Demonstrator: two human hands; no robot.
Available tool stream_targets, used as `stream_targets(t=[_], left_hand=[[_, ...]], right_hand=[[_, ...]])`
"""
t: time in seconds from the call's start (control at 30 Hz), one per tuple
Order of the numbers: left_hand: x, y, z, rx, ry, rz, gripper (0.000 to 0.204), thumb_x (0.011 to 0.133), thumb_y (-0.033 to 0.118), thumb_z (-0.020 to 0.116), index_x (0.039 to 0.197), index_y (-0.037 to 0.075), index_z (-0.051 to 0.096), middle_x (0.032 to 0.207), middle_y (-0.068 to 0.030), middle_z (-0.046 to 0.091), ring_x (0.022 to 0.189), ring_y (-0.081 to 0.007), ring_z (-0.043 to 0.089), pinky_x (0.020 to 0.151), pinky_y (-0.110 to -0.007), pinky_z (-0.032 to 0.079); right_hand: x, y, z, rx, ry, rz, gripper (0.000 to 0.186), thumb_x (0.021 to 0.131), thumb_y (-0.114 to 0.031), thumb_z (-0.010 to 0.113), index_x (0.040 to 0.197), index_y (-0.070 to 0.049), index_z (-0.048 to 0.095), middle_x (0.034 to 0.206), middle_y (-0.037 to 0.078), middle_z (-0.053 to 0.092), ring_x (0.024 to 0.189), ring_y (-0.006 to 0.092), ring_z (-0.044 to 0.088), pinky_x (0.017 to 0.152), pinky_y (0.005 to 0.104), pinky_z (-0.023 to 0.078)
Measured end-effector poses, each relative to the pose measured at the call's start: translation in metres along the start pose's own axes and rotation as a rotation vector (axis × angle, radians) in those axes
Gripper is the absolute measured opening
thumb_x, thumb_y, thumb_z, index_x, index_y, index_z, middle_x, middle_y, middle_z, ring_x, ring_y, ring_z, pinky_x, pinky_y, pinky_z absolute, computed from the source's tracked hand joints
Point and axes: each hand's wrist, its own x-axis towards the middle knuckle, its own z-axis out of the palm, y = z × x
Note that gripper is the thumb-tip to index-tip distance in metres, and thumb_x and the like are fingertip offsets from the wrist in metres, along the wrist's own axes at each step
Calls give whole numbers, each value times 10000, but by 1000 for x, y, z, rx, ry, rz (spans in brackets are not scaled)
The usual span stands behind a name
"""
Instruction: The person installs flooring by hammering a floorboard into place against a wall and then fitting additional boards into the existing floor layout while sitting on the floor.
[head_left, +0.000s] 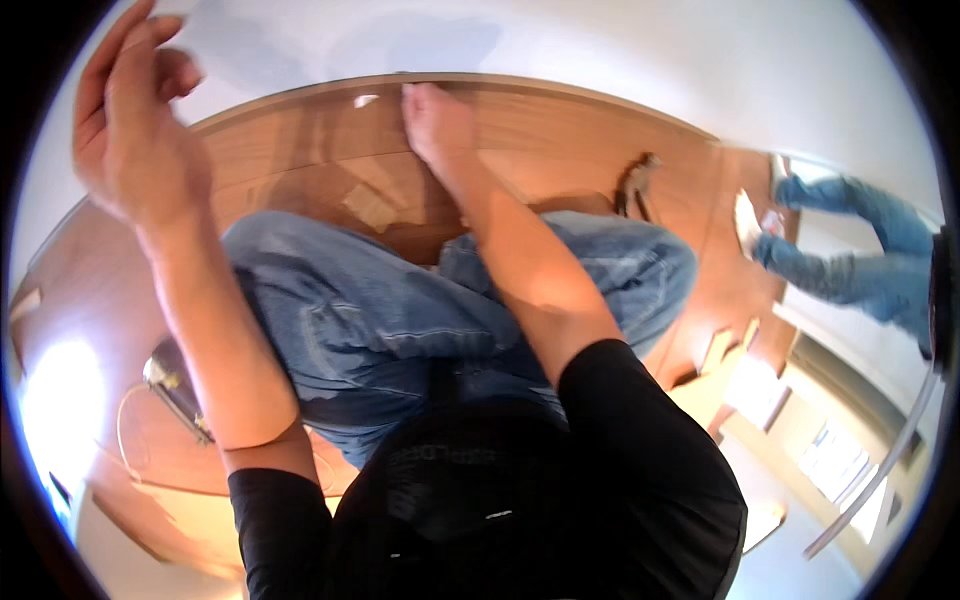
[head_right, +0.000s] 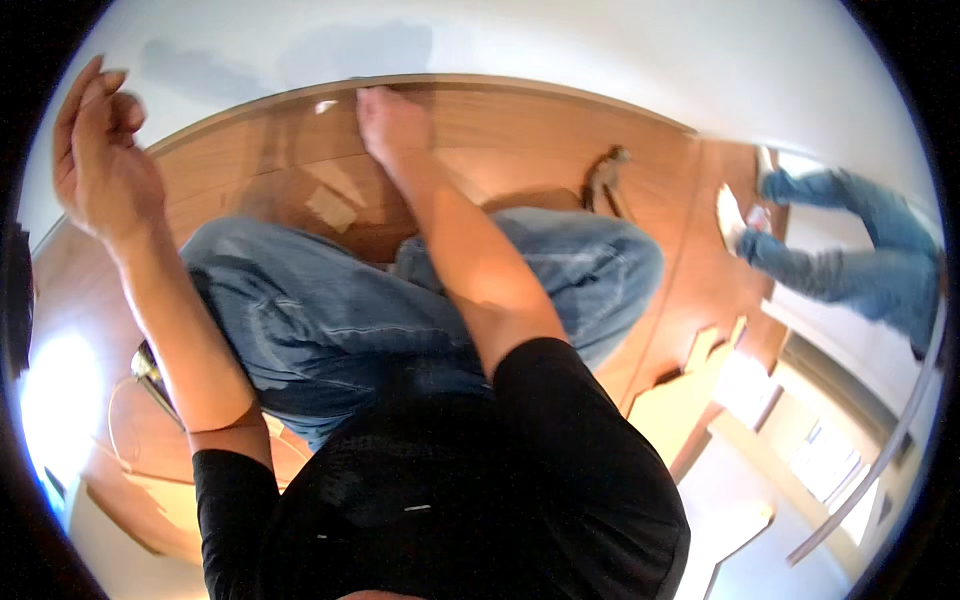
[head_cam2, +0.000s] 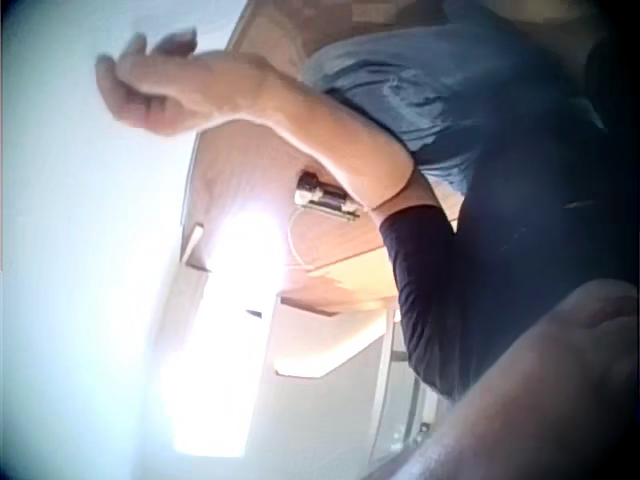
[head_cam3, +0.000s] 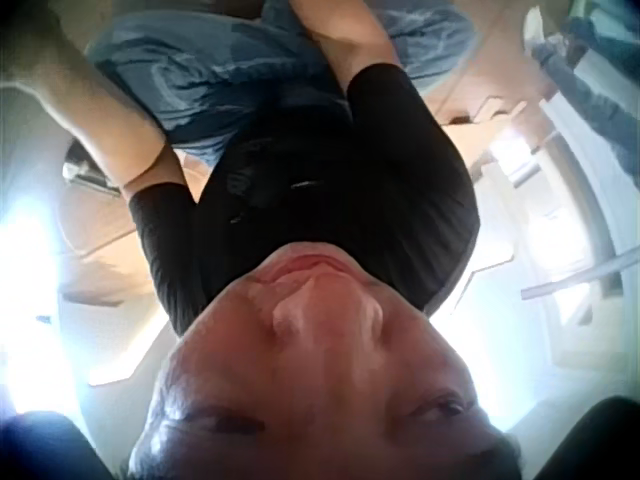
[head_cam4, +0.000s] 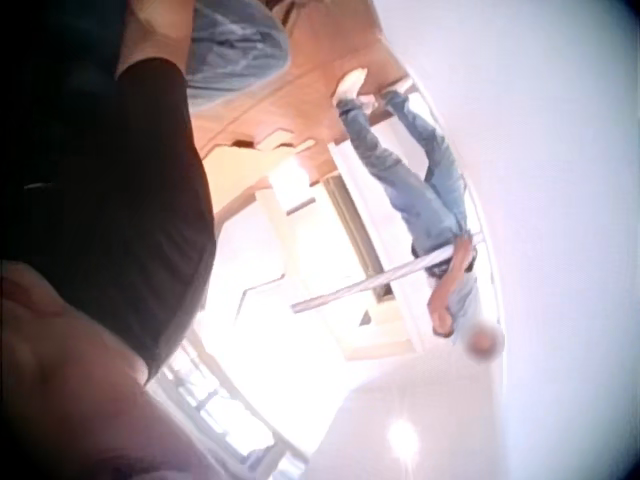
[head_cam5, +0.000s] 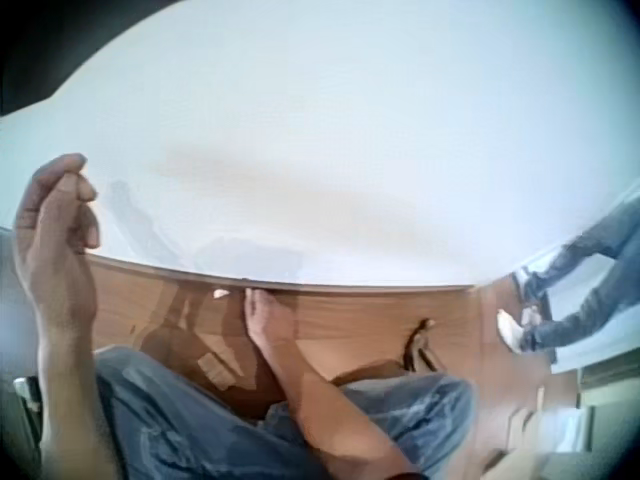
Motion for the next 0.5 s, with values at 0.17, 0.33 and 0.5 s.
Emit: stream_targets(t=[0.17, 0.33, 0.5], left_hand=[[-7, -14, 9, 169, -37, 11, 230, 1039, 89, 613, 1194, -28, 735, 1003, -108, 768, 758, -118, 632, 684, -253, 498], [-15, -23, 20, 245, -391, -151, 237, 1046, 121, 626, 1227, 16, 738, 973, -41, 724, 773, -67, 582, 700, -226, 486], [-25, -31, 17, 585, -858, -387, 269, 1009, 175, 642, 1204, 13, 733, 957, -61, 736, 782, -130, 619, 747, -282, 518]], right_hand=[[14, -7, -1, -45, -34, -65, 410, 1025, -425, 591, 768, -106, 612, 758, 129, 700, 677, 398, 668, 611, 523, 537], [9, -10, -48, -82, -556, -122, 413, 1044, -462, 521, 979, -108, 724, 985, 185, 744, 968, 398, 704, 814, 539, 563], [5, 33, -150, -367, -1008, -200, 371, 1036, -401, 539, 1162, -101, 719, 1146, 181, 739, 1110, 375, 693, 917, 515, 565]])
